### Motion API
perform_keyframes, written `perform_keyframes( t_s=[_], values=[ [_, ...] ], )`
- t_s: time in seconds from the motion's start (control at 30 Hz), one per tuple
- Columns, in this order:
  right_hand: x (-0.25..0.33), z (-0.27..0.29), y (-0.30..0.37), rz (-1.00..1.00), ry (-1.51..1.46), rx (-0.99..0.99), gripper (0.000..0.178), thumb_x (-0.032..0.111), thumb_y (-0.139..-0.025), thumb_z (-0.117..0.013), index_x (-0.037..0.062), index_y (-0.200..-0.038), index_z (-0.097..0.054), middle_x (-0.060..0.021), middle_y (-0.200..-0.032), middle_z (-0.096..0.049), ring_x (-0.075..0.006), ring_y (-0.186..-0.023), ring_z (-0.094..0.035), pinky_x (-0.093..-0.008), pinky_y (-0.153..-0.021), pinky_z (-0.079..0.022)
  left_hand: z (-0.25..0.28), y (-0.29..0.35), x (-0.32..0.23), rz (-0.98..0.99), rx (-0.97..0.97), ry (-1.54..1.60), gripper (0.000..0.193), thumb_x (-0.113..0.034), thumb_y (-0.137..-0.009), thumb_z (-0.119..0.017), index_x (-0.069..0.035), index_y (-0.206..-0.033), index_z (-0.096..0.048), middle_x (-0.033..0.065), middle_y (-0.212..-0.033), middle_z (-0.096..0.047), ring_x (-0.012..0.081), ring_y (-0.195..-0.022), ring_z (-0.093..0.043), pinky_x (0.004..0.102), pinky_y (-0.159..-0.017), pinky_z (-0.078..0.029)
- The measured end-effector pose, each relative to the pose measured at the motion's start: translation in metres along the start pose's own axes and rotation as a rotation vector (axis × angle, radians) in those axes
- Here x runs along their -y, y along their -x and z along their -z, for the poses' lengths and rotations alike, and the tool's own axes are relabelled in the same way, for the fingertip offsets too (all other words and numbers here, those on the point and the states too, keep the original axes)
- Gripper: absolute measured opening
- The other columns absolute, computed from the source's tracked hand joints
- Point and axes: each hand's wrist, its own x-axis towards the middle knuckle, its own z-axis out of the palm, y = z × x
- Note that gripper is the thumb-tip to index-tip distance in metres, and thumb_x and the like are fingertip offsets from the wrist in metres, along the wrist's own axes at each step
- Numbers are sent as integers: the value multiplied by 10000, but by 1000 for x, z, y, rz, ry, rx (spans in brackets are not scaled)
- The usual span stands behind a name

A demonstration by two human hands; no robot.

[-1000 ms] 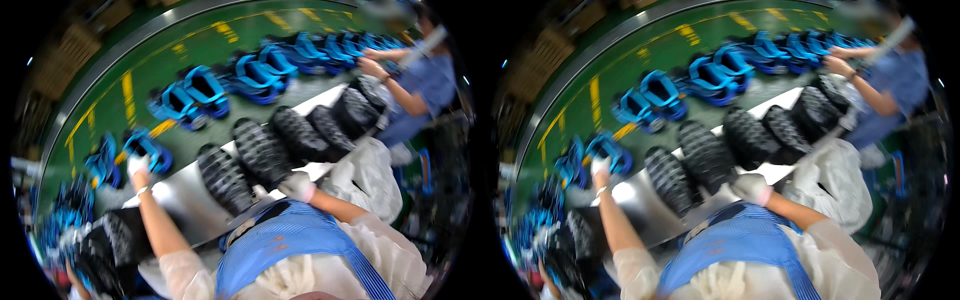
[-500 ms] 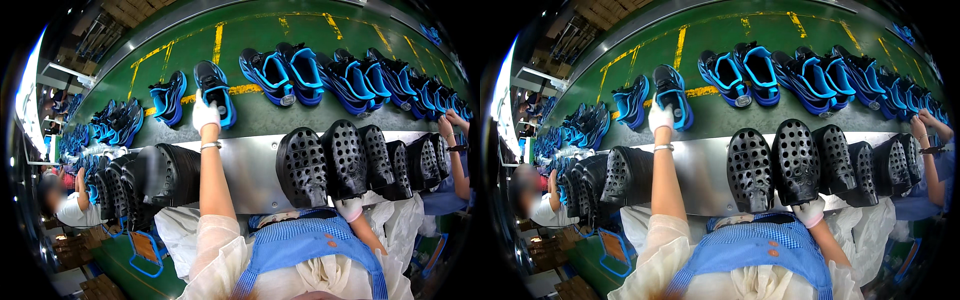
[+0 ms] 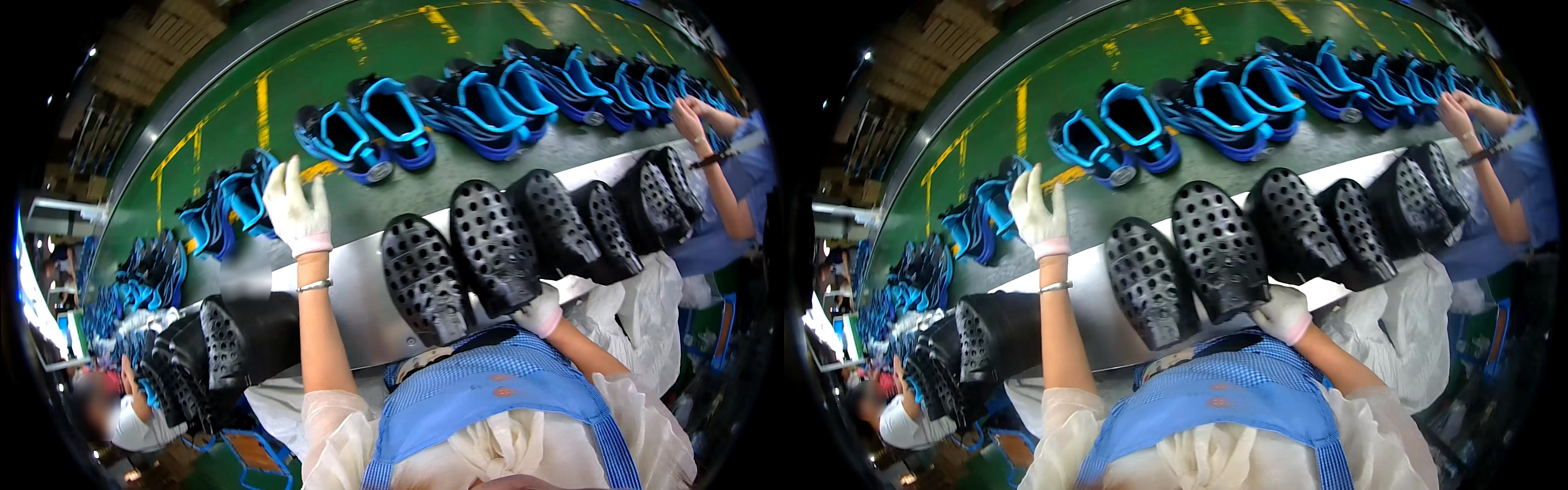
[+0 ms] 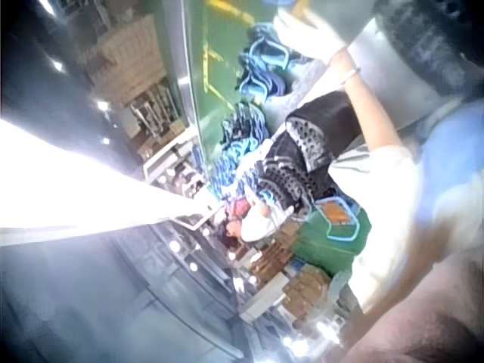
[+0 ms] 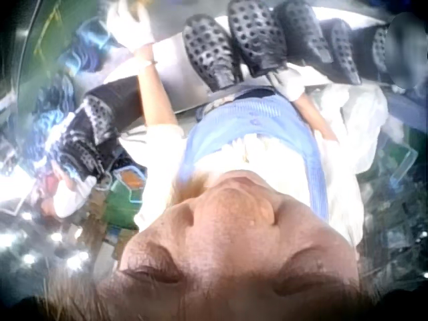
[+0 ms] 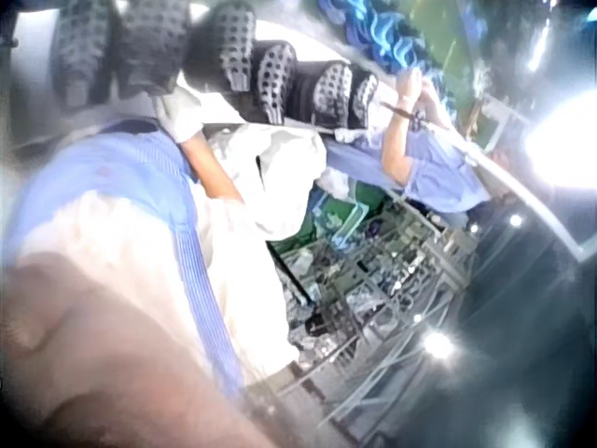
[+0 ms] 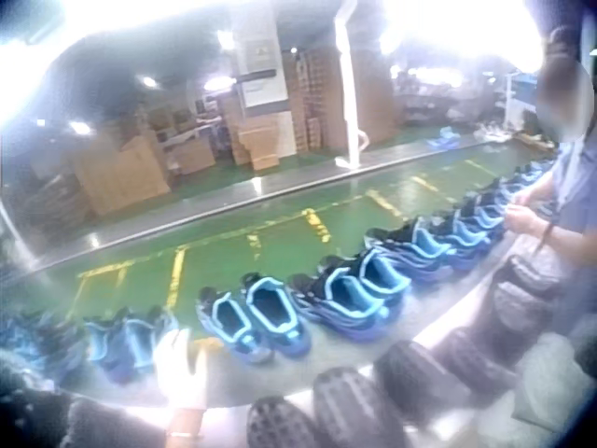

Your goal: The person takes a black plastic shoe sole from a bag, aligns a blue and black sneaker upper onto it, and presses the two components together by hand along a conveyor belt.

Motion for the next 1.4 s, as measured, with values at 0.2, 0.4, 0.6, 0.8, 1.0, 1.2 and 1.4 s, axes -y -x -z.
perform_keyframes(
  t_s=[0.2,0.4,0.6,0.8,1.0,1.2,1.4],
  values=[
    [-3,4,-3,67,-33,-71,138,179,-753,-645,81,-688,-572,-72,-661,-544,-251,-587,-580,-357,-534,-480,-33,-22,-34,48,500,254,512,-334,-812,-654,-48,-1225,-552,186,-1159,-595,310,-1052,-585,358,-895,-457],
    [-6,-4,-3,54,-59,-162,195,174,-772,-631,77,-642,-523,-68,-644,-525,-248,-556,-563,-348,-506,-469,-34,-28,-38,348,685,533,332,-333,-838,-664,-24,-961,-669,57,-836,-668,176,-777,-607,293,-746,-467],
    [-1,0,-1,50,-55,-210,175,135,-762,-662,63,-654,-545,-75,-618,-516,-244,-530,-551,-343,-488,-454,12,-55,-29,548,770,892,295,-383,-848,-668,-93,-810,-633,-43,-635,-521,49,-496,-431,210,-455,-325],
    [6,-3,-2,29,-76,-177,172,140,-766,-658,56,-663,-549,-78,-632,-526,-246,-546,-557,-337,-505,-460,27,-50,-16,600,752,996,302,-370,-849,-671,-74,-826,-611,-28,-645,-531,53,-488,-416,204,-449,-324],
    [1,28,11,-150,-162,-88,139,181,-808,-611,58,-743,-599,-92,-723,-592,-266,-649,-603,-360,-586,-492,11,-49,-27,456,730,840,278,-344,-878,-647,-78,-798,-622,-24,-628,-526,58,-501,-426,230,-477,-345],
    [31,129,13,-162,-18,-91,90,162,-809,-611,89,-847,-648,-85,-758,-630,-254,-681,-626,-337,-604,-501,-33,8,-31,102,692,371,372,-354,-822,-657,-32,-1007,-630,144,-955,-647,271,-887,-625,329,-824,-465],
    [69,182,-14,-62,-31,-189,152,122,-749,-684,86,-893,-652,-69,-778,-634,-234,-686,-616,-327,-588,-499,-19,9,-38,39,575,337,441,-341,-806,-667,-77,-1153,-595,170,-1081,-597,301,-925,-603,353,-850,-464]
  ],
)
